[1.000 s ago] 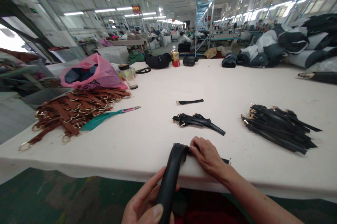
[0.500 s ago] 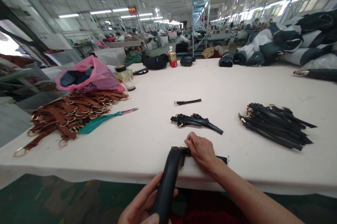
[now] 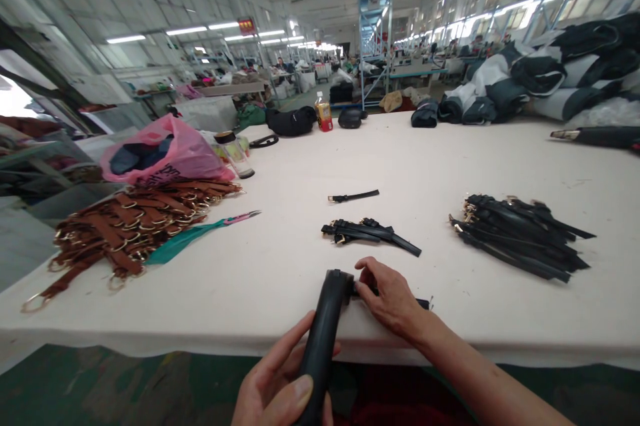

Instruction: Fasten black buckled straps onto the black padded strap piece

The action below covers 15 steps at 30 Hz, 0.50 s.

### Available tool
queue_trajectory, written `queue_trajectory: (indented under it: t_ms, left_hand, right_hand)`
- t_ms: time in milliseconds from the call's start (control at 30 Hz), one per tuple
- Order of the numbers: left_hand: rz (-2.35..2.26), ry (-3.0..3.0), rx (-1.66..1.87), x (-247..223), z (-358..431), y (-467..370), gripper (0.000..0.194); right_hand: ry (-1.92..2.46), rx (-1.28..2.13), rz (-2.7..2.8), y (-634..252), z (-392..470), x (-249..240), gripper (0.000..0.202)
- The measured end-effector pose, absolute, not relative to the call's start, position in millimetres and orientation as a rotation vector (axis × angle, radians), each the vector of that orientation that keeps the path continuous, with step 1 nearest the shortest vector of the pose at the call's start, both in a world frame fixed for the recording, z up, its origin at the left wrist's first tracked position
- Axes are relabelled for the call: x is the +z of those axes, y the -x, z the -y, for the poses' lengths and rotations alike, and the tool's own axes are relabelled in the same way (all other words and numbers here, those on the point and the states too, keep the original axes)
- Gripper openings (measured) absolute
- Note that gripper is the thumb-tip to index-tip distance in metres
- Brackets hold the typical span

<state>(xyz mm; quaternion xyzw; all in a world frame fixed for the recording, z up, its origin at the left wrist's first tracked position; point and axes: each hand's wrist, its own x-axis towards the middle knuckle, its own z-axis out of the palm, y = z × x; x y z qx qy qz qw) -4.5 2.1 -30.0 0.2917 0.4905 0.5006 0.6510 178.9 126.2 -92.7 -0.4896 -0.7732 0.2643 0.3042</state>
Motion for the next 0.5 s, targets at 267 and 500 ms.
queue_trajectory:
  t_ms: [267, 500]
  left_hand:
    - [-1.005, -0.632, 1.213, -35.4, -15.0, 2.0, 0.051]
    - [-1.052, -0.647, 1.245, -33.4, -8.8, 2.1, 0.053]
  right_hand:
    - [1.348, 0.450, 2.142, -195.5, -108.2, -95.3, 0.012]
    - [1.371, 0.440, 2.148, -196.8, -110.1, -96.8, 0.012]
